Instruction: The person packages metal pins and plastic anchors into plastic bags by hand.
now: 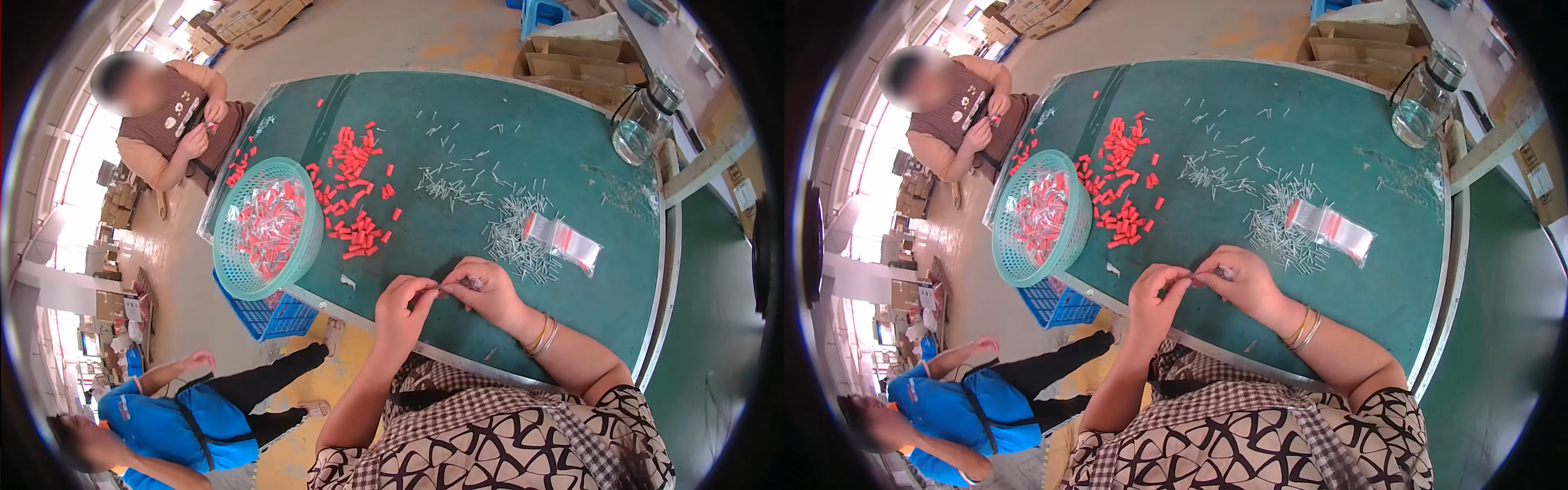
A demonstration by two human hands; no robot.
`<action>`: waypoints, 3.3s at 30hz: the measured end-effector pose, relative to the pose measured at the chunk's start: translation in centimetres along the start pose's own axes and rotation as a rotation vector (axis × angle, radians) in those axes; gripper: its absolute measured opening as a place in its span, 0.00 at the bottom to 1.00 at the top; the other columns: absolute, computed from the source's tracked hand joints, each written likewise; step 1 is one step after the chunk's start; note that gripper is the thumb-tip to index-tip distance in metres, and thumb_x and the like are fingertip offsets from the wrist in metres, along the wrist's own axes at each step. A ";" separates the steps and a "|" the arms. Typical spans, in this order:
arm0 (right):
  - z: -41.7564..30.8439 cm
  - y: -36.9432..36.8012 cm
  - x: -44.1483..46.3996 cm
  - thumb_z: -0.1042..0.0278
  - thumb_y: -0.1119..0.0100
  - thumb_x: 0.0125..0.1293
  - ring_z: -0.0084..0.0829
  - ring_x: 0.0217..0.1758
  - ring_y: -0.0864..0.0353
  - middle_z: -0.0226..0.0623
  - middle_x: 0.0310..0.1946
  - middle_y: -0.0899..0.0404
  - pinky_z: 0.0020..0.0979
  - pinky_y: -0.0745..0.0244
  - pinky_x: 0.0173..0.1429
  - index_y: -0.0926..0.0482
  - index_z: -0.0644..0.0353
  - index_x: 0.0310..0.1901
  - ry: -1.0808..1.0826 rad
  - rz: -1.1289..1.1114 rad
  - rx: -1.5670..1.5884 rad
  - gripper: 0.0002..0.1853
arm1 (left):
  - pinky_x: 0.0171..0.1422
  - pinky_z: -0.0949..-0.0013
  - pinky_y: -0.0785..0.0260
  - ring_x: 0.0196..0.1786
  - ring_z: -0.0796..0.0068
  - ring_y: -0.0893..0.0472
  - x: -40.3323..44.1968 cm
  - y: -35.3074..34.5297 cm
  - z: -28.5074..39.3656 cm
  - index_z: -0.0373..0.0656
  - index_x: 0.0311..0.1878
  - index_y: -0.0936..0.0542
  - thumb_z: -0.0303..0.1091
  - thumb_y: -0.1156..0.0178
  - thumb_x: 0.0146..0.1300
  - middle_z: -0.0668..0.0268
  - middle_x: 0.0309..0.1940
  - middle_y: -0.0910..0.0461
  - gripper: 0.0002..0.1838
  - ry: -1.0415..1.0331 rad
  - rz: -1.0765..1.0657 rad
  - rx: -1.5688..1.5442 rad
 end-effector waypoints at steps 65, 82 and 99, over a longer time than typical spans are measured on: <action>0.5 0.0 0.0 0.77 0.34 0.63 0.18 0.18 0.28 0.30 0.27 0.25 0.21 0.34 0.22 0.16 0.64 0.35 -0.025 0.026 0.076 0.01 | 0.40 0.69 0.29 0.35 0.66 0.20 1.0 0.3 -1.0 0.38 0.37 0.19 0.25 0.36 0.62 0.62 0.33 0.20 0.02 -0.004 -0.156 0.014; 2.3 1.7 1.5 0.45 0.54 0.77 0.18 0.20 0.46 0.24 0.23 0.36 0.22 0.48 0.24 0.24 0.60 0.51 -0.183 -0.116 1.156 0.24 | 0.63 0.62 0.31 0.58 0.61 0.24 6.9 15.8 0.5 0.34 0.66 0.28 0.24 0.39 0.65 0.51 0.56 0.22 0.25 -0.160 1.018 0.324; 3.8 1.3 1.9 0.59 0.44 0.74 0.18 0.28 0.36 0.27 0.31 0.29 0.22 0.35 0.33 0.25 0.57 0.56 -0.215 -0.044 1.238 0.15 | 0.39 0.63 0.27 0.35 0.59 0.20 0.0 -7.6 2.2 0.39 0.43 0.20 0.25 0.36 0.59 0.61 0.34 0.22 0.08 -0.456 -0.075 0.262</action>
Point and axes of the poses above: each hand's wrist, its own x-axis towards the middle knuckle, its own y-axis out of the back of the hand, z = x × y, the point moved 3 cm from there along x, towards the middle knuckle
